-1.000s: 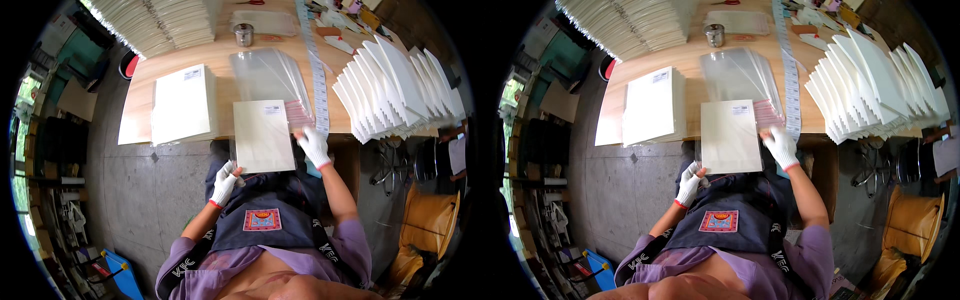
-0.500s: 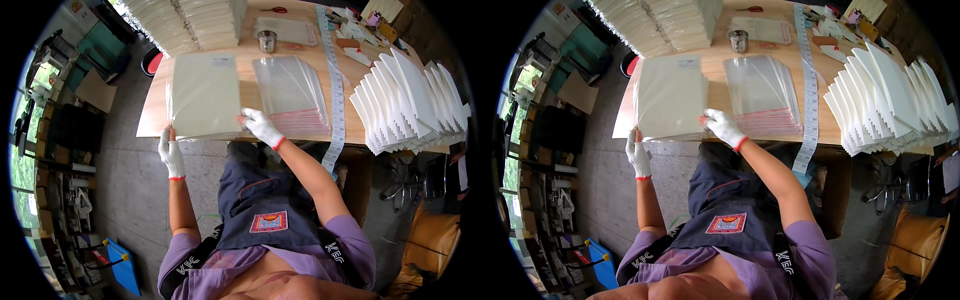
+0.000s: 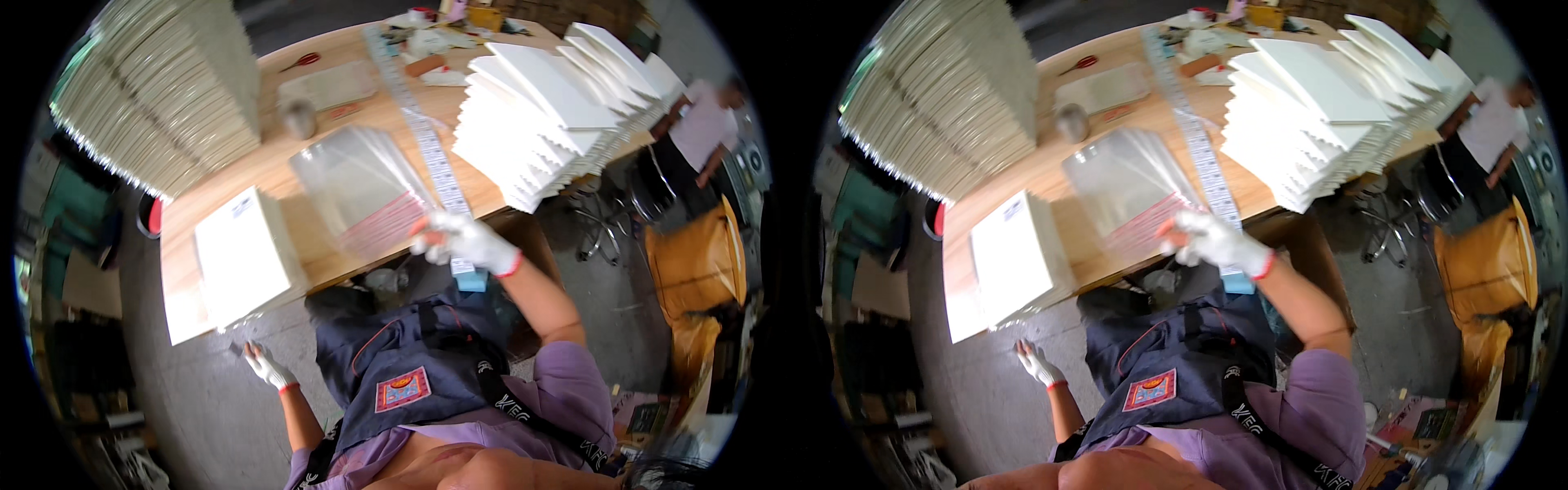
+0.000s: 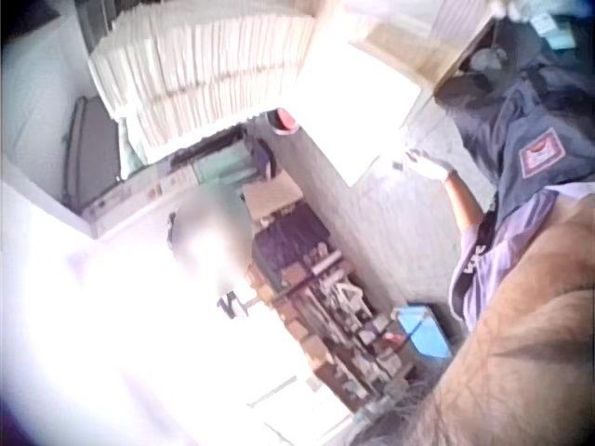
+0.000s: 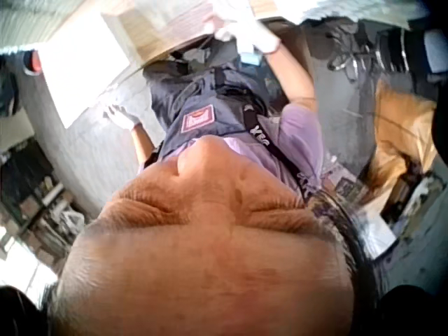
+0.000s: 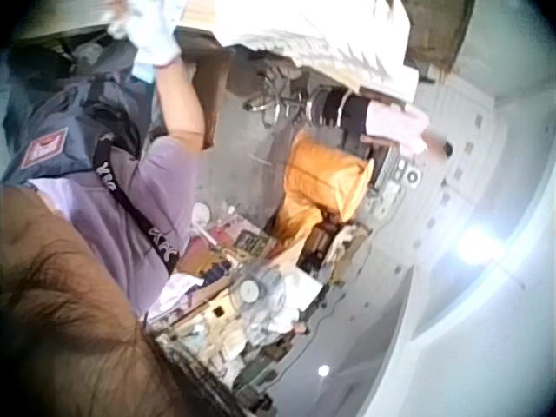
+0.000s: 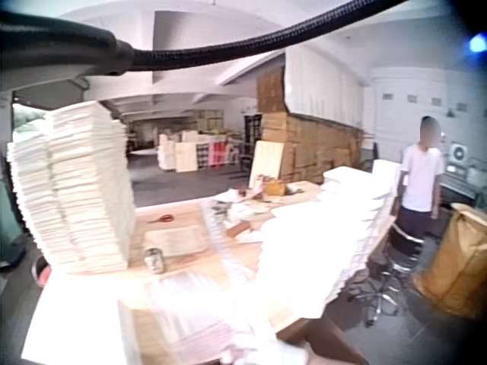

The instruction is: The person repeatedly picks up white rectangular boards and places them into clear plastic sleeves. They then apply a label to the sleeve and place the packaged item on a stack. The process is repeated for multiple items.

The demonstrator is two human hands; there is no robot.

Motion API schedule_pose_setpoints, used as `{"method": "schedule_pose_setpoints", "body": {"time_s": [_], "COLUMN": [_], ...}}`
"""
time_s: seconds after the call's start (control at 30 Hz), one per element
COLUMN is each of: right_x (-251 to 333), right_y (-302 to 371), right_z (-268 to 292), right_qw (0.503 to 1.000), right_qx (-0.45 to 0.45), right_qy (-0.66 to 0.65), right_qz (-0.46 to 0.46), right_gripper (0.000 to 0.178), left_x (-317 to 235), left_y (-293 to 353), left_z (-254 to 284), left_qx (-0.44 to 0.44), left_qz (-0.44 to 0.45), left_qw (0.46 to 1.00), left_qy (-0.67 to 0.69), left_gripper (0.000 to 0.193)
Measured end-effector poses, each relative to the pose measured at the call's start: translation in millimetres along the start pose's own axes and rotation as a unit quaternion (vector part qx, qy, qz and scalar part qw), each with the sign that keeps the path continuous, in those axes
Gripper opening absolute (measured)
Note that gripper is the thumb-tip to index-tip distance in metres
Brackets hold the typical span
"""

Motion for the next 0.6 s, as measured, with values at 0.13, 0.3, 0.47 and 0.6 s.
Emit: {"method": "schedule_pose_setpoints", "body": {"time_s": [0.13, 0.3, 0.47, 0.6], "right_x": [94.7, 125.2, 145.8, 147.9], "right_y": [111.8, 157.0, 150.8, 137.8], "right_z": [105.7, 188.8, 205.2, 222.5], "right_qw": [0.954, 0.929, 0.896, 0.894], "right_qx": [-0.275, -0.220, -0.372, -0.344], "right_qy": [0.049, -0.290, -0.183, -0.245], "right_qz": [0.110, 0.072, 0.162, 0.152], "right_gripper": [0.026, 0.042, 0.046, 0.045], "left_x": [43.2, -68.1, -91.1, -60.7], "left_y": [56.3, 159.1, 207.6, 198.7], "left_z": [-40.2, -187.2, -283.5, -322.6], "left_qx": [0.146, 0.371, 0.439, 0.401], "left_qz": [-0.071, -0.341, -0.456, -0.499], "left_qw": [0.973, 0.828, 0.705, 0.627], "left_qy": [-0.162, -0.247, -0.319, -0.443], "left_gripper": [0.033, 0.034, 0.046, 0.056]}}
Point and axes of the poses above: each hand's wrist, its own y-axis away from the middle knuckle, its own z-axis out of the back of the hand, x = y × z, the point moved 9 cm from there along -y, towards the middle knuckle, and after that the axes turned 3 degrees about -y, right-handed, at the moved point
